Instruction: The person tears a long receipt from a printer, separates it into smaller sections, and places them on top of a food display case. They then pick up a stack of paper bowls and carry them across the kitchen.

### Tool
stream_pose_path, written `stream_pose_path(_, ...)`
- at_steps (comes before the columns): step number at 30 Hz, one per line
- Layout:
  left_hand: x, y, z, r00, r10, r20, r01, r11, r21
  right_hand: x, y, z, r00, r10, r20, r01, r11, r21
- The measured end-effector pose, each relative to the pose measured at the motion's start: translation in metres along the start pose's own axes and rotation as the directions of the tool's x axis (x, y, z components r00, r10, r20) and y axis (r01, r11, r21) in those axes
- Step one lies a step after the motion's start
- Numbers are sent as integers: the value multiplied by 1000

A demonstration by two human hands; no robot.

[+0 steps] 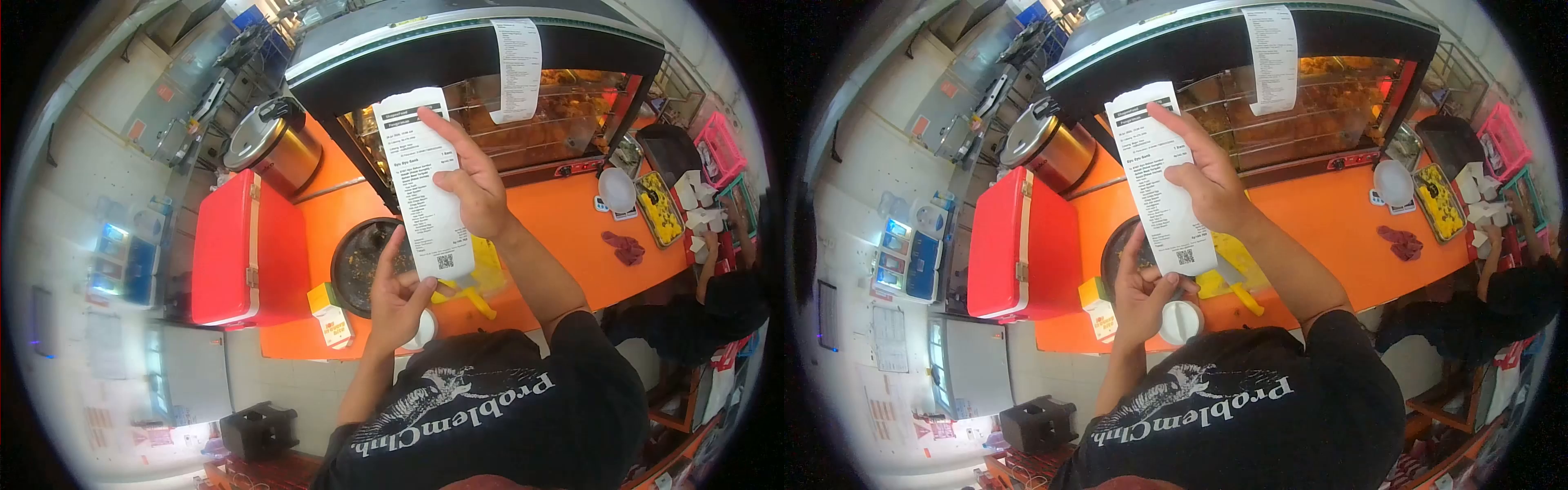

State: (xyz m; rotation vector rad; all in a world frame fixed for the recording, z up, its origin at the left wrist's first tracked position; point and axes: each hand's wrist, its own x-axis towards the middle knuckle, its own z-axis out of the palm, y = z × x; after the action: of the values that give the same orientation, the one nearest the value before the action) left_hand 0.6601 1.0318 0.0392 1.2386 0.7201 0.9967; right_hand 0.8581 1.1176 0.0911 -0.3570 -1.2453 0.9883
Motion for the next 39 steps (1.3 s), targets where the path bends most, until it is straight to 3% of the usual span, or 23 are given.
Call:
stream_pose_path(24,6,3,3,998,60,-7,-60,995,81,5,4,-7,1000,20,0,-20,1000,16)
stream_pose_path(29,7,5,5,999,46,-4,-46,996,76,2,7,-11,997,-64,50,68,994,-80)
stream_pose_path(39,7,0,5,996,85,1,-85,995,53,-3,2,-11,995,-47,83,57,990,-128)
